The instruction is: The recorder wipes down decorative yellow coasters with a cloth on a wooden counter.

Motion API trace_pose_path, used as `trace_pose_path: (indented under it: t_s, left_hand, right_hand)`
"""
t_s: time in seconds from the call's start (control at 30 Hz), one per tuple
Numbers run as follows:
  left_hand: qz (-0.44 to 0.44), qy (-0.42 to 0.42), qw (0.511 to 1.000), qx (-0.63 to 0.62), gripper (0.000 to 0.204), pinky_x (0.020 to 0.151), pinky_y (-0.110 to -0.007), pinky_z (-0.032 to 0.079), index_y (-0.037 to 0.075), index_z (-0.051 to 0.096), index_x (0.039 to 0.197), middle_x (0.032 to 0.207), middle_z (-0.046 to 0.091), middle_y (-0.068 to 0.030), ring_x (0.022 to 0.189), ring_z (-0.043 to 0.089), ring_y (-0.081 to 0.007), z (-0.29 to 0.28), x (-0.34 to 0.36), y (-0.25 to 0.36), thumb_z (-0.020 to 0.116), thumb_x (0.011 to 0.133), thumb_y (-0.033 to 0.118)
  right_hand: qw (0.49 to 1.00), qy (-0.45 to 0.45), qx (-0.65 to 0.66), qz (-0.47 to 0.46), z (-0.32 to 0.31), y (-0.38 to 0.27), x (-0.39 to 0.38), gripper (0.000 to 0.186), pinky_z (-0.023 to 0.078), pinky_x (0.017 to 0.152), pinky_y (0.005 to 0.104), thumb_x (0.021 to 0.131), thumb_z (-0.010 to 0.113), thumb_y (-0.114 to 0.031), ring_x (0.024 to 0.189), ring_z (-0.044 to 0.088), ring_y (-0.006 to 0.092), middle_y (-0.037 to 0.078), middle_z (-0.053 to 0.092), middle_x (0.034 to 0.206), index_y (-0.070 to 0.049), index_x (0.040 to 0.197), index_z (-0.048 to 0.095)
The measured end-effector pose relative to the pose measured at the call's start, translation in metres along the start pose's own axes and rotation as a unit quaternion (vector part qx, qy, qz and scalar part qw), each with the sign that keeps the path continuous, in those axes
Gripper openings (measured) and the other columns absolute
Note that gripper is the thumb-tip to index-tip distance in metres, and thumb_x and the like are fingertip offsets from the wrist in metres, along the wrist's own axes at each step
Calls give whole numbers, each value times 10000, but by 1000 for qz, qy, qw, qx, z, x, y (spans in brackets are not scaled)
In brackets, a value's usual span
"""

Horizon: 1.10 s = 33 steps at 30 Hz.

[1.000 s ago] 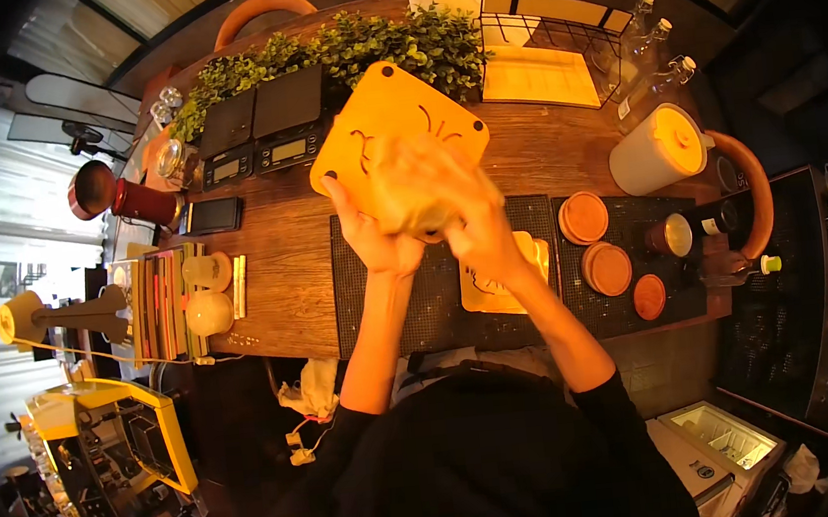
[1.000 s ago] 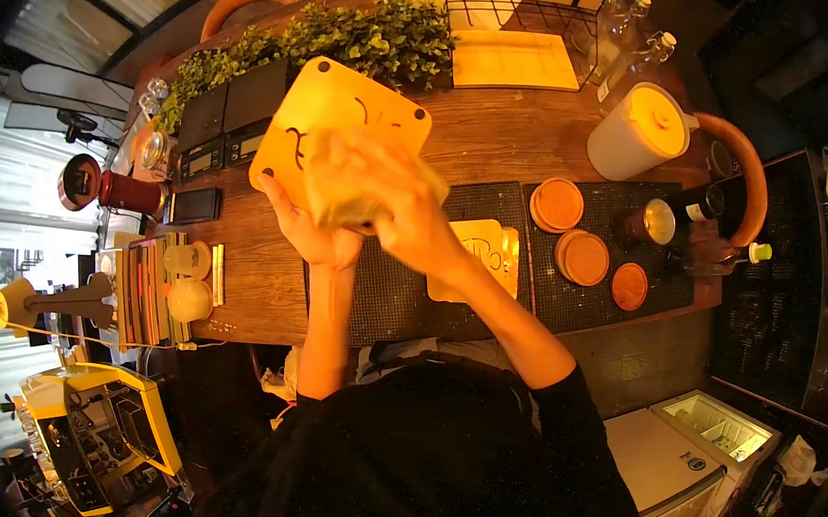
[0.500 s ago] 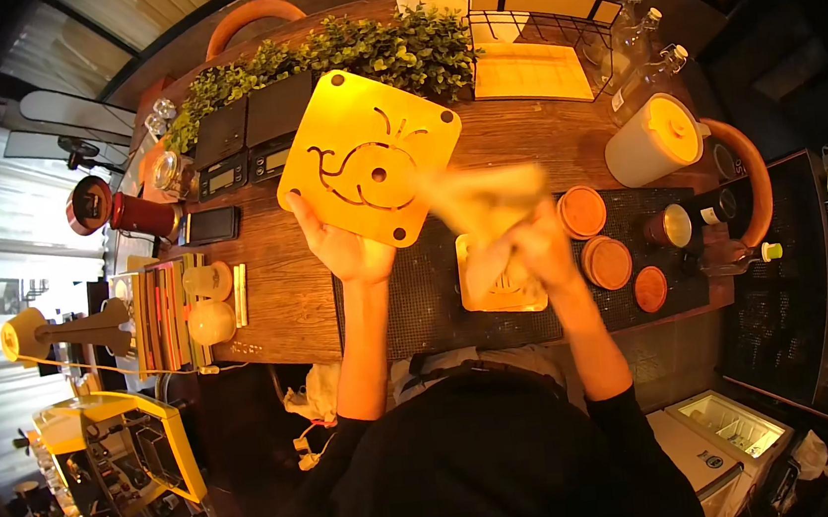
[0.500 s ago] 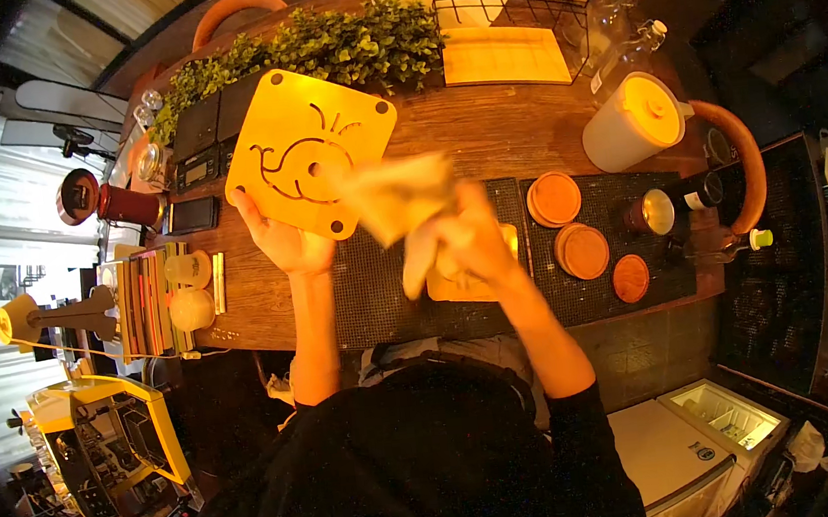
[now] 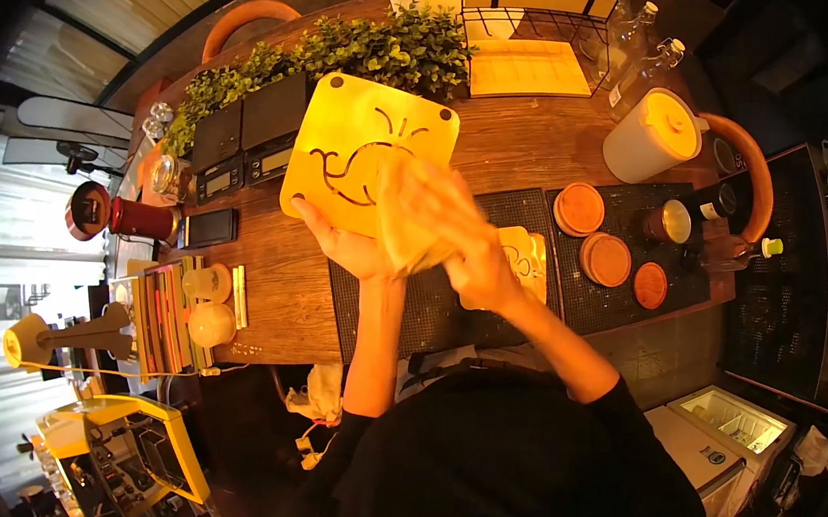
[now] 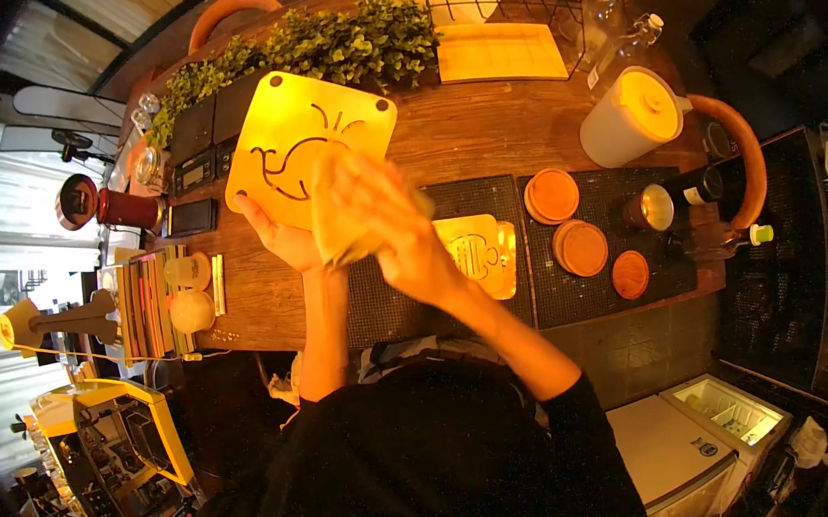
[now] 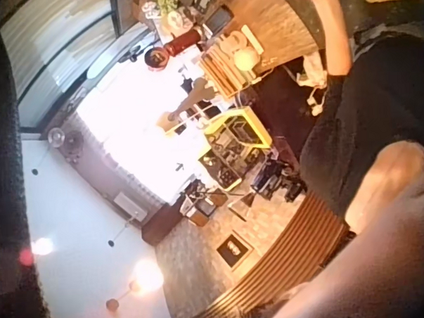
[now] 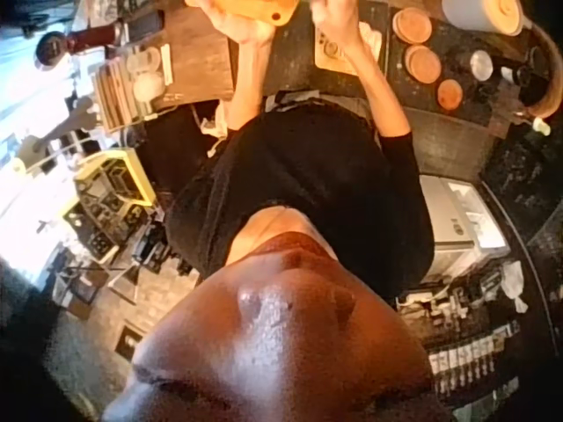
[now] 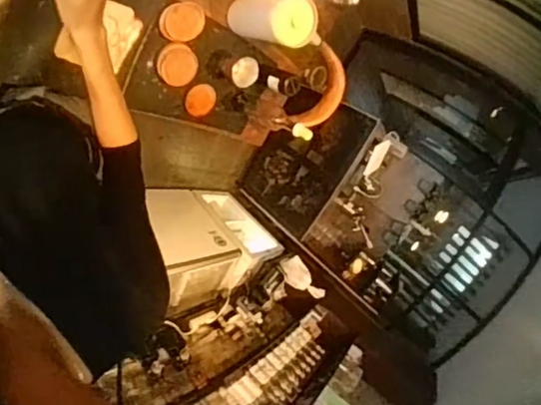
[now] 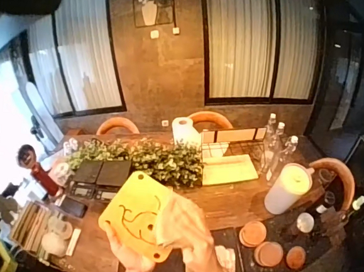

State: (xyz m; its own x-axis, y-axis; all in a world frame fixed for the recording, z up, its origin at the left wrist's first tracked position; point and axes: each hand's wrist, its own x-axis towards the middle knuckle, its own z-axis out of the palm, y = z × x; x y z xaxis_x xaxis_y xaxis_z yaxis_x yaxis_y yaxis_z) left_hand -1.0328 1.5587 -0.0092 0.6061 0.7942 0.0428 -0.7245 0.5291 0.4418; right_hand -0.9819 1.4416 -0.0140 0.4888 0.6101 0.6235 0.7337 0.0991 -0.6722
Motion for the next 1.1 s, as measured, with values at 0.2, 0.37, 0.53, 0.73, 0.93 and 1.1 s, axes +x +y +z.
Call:
trace_pose_path:
  t_s: [0.2, 0.37, 0.53, 0.73, 0.93, 1.1]
  left_hand:
    - [-24, -42, 997, -52, 562, 972, -436, 348, 102, 349, 1294, 1282, 425, -85, 1154, 429, -259, -13, 16, 11, 363, 890, 492]
    - [40, -88, 992, 82, 594, 978, -419, 335, 88, 302, 1335, 1323, 378, -96, 1171, 411, -271, 8, 7, 8, 458, 864, 413]
    - [138, -320, 793, 500, 645, 1016, -449, 250, 133, 356, 1331, 1391, 283, -129, 1279, 262, -336, 2, -12, -1, 617, 769, 312]
    - [130, -509, 434, 732, 755, 1038, -540, 92, 185, 438, 1274, 1396, 276, -123, 1297, 193, -367, 22, -18, -8, 629, 634, 537]
    - [316, -290, 544, 721, 920, 1031, -557, 34, 124, 338, 1327, 1390, 275, -124, 1320, 156, -303, -8, -9, 15, 606, 624, 655]
    - [-108, -178, 927, 312, 1032, 1062, -412, 109, 53, 147, 1374, 1416, 194, -118, 1302, 183, -274, -58, -35, -22, 589, 660, 654]
  right_hand:
    - [939, -162, 292, 87, -11, -18, -33, 377, 315, 1002, 377, 699, 480, 24, 1168, 448, 257, 162, 507, 1213, 3, 1062, 579]
    - [673, 69, 603, 423, -42, 6, -46, 420, 416, 927, 388, 836, 414, -109, 1091, 498, 322, 218, 470, 1216, 49, 1225, 389]
    - [623, 135, 660, 397, -54, -7, 4, 408, 485, 798, 337, 891, 464, -283, 958, 569, 229, 137, 542, 1102, -11, 1194, 426]
    - [669, 189, 568, 441, -40, 3, -8, 343, 506, 723, 298, 866, 519, -255, 862, 596, 172, 76, 571, 1026, -33, 1126, 487]
    - [585, 200, 677, 400, -41, 10, -18, 358, 500, 771, 327, 876, 503, -249, 906, 593, 205, 104, 568, 1068, -27, 1155, 469]
    - [598, 214, 665, 393, -29, 11, -24, 371, 473, 833, 313, 883, 500, -232, 969, 569, 194, 100, 553, 1113, -22, 1186, 451]
